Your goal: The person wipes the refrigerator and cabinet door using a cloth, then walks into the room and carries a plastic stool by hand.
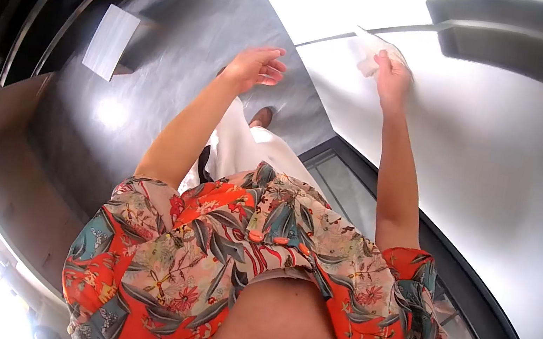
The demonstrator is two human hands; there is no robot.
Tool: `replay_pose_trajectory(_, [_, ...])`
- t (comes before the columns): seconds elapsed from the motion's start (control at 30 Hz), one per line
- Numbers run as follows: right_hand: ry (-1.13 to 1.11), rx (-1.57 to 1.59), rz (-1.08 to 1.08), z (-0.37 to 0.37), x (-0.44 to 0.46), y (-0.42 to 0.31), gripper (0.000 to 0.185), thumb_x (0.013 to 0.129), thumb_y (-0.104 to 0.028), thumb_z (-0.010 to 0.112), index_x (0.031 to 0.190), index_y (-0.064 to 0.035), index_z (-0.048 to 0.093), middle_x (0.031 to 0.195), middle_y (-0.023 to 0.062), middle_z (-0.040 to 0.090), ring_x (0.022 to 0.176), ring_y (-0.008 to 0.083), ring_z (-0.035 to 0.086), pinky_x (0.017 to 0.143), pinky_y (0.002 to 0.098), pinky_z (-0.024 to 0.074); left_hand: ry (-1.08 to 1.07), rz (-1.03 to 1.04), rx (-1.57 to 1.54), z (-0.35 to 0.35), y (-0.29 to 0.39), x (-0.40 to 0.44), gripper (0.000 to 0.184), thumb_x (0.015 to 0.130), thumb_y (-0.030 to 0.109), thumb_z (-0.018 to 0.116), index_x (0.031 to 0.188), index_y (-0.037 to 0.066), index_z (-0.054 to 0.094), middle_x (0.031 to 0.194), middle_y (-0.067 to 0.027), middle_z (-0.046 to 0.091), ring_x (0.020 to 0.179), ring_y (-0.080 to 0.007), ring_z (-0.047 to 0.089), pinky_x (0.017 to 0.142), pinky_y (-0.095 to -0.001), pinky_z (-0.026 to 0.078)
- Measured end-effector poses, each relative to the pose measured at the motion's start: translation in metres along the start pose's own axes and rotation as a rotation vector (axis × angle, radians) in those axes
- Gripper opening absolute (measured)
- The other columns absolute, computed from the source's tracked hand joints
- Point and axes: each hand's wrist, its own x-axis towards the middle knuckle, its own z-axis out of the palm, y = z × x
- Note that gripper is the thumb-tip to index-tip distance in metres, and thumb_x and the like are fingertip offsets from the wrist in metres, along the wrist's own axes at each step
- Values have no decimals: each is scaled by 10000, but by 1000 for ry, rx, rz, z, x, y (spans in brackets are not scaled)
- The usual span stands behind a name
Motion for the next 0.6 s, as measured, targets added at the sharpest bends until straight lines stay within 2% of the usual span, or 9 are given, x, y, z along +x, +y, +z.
replay_pose_trajectory(0.07, [-24, -67, 13, -2, 4, 15, 317, 823, -288, 572, 730, 9, 632, 678, 90, 634, 627, 149, 568, 624, 266, 437, 44, 2, -19, -7, -1, -6, 331, 860, 237, 485, 1127, 41, 485, 854, -91, 581, 721, -174, 568, 653, -308, 471])
replay_pose_trajectory(0.2, [23, 14, 78, -13, 11, 23, 321, 835, -283, 561, 736, 13, 636, 710, 86, 642, 656, 135, 571, 635, 257, 441, 116, 7, -149, -27, -9, -9, 328, 843, 226, 508, 1112, 39, 497, 858, -98, 582, 713, -184, 571, 647, -313, 472])
replay_pose_trajectory(0.3, [80, 156, 19, -21, 20, -11, 295, 844, -258, 554, 784, 18, 640, 749, 88, 648, 673, 123, 572, 634, 245, 440, 125, 20, -178, -22, -9, -16, 323, 835, 229, 516, 1097, 39, 507, 865, -104, 583, 714, -189, 572, 651, -315, 472])
replay_pose_trajectory(0.4, [109, 366, 62, -27, 40, -64, 285, 855, -244, 546, 891, 29, 620, 813, 121, 649, 752, 125, 593, 644, 228, 434, 97, 16, -177, -24, -9, -17, 315, 828, 231, 526, 1085, 48, 512, 874, -104, 583, 716, -189, 574, 665, -318, 470])
replay_pose_trajectory(0.5, [170, 434, -32, -43, 48, -118, 311, 867, -270, 527, 907, 30, 597, 883, 144, 641, 836, 182, 614, 736, 245, 421, 78, 24, -144, -20, -3, -13, 318, 825, 227, 530, 1089, 50, 507, 867, -102, 586, 716, -187, 572, 672, -319, 470])
replay_pose_trajectory(0.6, [227, 476, -25, -68, 50, -145, 358, 881, -279, 496, 988, 59, 547, 962, 174, 618, 862, 244, 610, 834, 273, 401, 12, 58, -116, -13, 7, -6, 326, 829, 221, 526, 1098, 40, 495, 875, -103, 584, 714, -185, 571, 676, -322, 471])
